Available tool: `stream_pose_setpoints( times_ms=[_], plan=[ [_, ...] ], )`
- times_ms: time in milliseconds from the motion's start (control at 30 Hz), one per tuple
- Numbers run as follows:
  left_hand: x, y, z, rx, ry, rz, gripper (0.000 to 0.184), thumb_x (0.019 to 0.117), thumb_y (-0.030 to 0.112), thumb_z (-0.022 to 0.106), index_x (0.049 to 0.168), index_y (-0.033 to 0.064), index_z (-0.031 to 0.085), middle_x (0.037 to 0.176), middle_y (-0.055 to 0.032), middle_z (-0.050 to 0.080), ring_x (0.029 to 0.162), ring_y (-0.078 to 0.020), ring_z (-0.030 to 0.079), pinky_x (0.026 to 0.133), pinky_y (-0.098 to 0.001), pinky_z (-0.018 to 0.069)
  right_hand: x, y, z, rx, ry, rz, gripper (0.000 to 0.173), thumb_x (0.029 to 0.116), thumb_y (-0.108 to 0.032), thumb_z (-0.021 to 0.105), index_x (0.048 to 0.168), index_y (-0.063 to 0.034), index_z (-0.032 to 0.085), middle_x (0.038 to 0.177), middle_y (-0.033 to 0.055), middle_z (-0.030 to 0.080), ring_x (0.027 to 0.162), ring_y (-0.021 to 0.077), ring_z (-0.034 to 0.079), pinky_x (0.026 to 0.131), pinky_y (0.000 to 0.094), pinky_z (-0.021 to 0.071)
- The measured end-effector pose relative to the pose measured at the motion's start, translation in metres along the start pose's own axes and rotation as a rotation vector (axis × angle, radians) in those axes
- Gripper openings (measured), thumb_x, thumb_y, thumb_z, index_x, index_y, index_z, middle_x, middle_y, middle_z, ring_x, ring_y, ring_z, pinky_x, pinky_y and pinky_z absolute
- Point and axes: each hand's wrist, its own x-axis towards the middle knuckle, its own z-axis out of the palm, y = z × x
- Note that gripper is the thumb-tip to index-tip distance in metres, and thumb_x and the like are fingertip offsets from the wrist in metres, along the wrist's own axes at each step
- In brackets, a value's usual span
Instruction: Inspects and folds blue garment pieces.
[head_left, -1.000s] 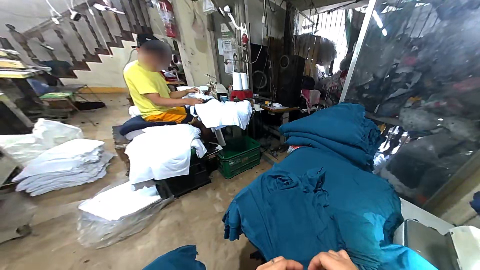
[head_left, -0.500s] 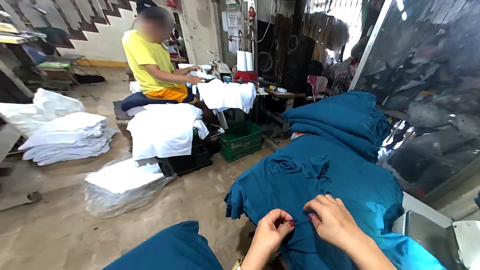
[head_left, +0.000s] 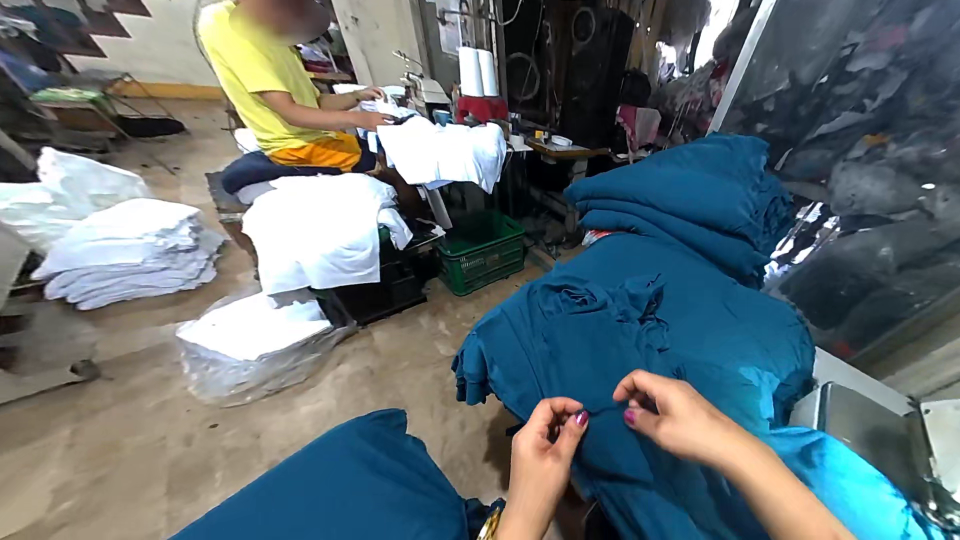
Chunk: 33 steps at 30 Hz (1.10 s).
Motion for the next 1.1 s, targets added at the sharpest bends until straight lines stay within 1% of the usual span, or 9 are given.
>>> stream_pose_setpoints(
  times_ms=[200,333,467,600,733,800,900,1033,1100],
  plan=[
    [0.018,-0.014,0.0,0.191,-0.068,-0.256,0.016,0.0938,0.018,0.067,0.104,0.0057,0.07,0.085,0.0003,0.071,0.073,-0.0056,0.066,0.068,-0.0243,0.0555,0.026,-0.004,-0.001,-0.252,0.007,0.186,0.028,0.1018,-0.013,0.058,0.129,-0.01,0.063,0.104,0.0111,0.071,0.1,0.027,0.067,0.097,0.0507,0.048],
    [0.021,-0.012,-0.004,0.341,-0.112,-0.181,0.019,0.094,0.022,0.066,0.105,0.0079,0.071,0.087,-0.0007,0.071,0.076,-0.0093,0.068,0.073,-0.0311,0.0578,0.023,-0.01,-0.002,-0.406,-0.042,0.182,0.026,0.1019,-0.017,0.058,0.127,-0.0136,0.065,0.106,0.0081,0.071,0.102,0.0251,0.065,0.099,0.0504,0.044],
    [0.031,-0.009,-0.006,0.623,-0.3,-0.051,0.033,0.0964,0.024,0.064,0.126,0.0105,0.071,0.094,-0.0089,0.07,0.081,-0.024,0.067,0.075,-0.0472,0.0562,0.021,-0.01,0.002,-0.514,-0.041,0.179,0.027,0.1033,-0.023,0.057,0.126,-0.0141,0.067,0.121,0.0087,0.068,0.117,0.0258,0.061,0.104,0.0498,0.0411],
    [0.039,-0.006,-0.01,0.642,-0.378,-0.026,0.022,0.0951,0.023,0.066,0.108,0.0076,0.074,0.105,-0.0116,0.067,0.089,-0.025,0.067,0.08,-0.0464,0.0565,0.016,-0.01,0.0,-0.492,0.022,0.116,0.022,0.1017,-0.023,0.059,0.115,-0.0099,0.071,0.118,0.0104,0.065,0.118,0.0279,0.058,0.101,0.0486,0.0427],
    [0.042,0.009,-0.019,0.375,-0.341,0.166,0.016,0.0875,0.016,0.069,0.093,0.0021,0.073,0.117,-0.0125,0.07,0.104,-0.0215,0.069,0.087,-0.0404,0.0579,-0.012,-0.006,-0.006,-0.239,0.126,-0.031,0.023,0.1031,-0.02,0.055,0.115,-0.0068,0.07,0.121,0.0118,0.066,0.122,0.0295,0.056,0.104,0.0529,0.0386],
    [0.045,0.029,-0.013,0.12,-0.336,0.195,0.012,0.0873,0.016,0.068,0.094,0.0066,0.07,0.105,-0.003,0.074,0.1,-0.0122,0.07,0.089,-0.0332,0.0582,-0.03,0.005,-0.009,0.011,0.202,-0.12,0.024,0.1041,-0.017,0.053,0.117,-0.003,0.067,0.12,0.0122,0.068,0.119,0.0254,0.06,0.106,0.0508,0.0392],
    [0.053,0.075,0.013,-0.071,-0.338,0.211,0.016,0.0862,0.011,0.07,0.102,0.0128,0.068,0.09,0.0068,0.071,0.081,-0.0032,0.068,0.074,-0.0232,0.0583,-0.056,0.022,-0.017,0.373,0.515,-0.319,0.012,0.0986,-0.008,0.06,0.108,-0.0016,0.064,0.095,0.0054,0.068,0.085,0.0107,0.065,0.079,0.032,0.0562],
    [0.058,0.121,0.059,-0.225,-0.412,0.266,0.025,0.0886,0.003,0.07,0.112,0.0112,0.067,0.095,0.0031,0.071,0.084,-0.0054,0.068,0.075,-0.0233,0.0595,-0.095,0.036,-0.049,0.636,0.708,-0.414,0.011,0.0975,-0.012,0.061,0.109,-0.0132,0.06,0.088,-0.003,0.065,0.069,0.0032,0.06,0.059,0.0211,0.0511],
    [0.057,0.126,0.08,-0.277,-0.455,0.215,0.026,0.0885,0.003,0.07,0.113,0.0118,0.067,0.095,0.0014,0.071,0.085,-0.007,0.068,0.075,-0.0246,0.0591,-0.104,0.045,-0.06,0.733,0.715,-0.444,0.013,0.0963,-0.009,0.06,0.106,-0.0171,0.064,0.087,-0.0048,0.065,0.07,0.0016,0.059,0.061,0.0176,0.0496]
  ],
)
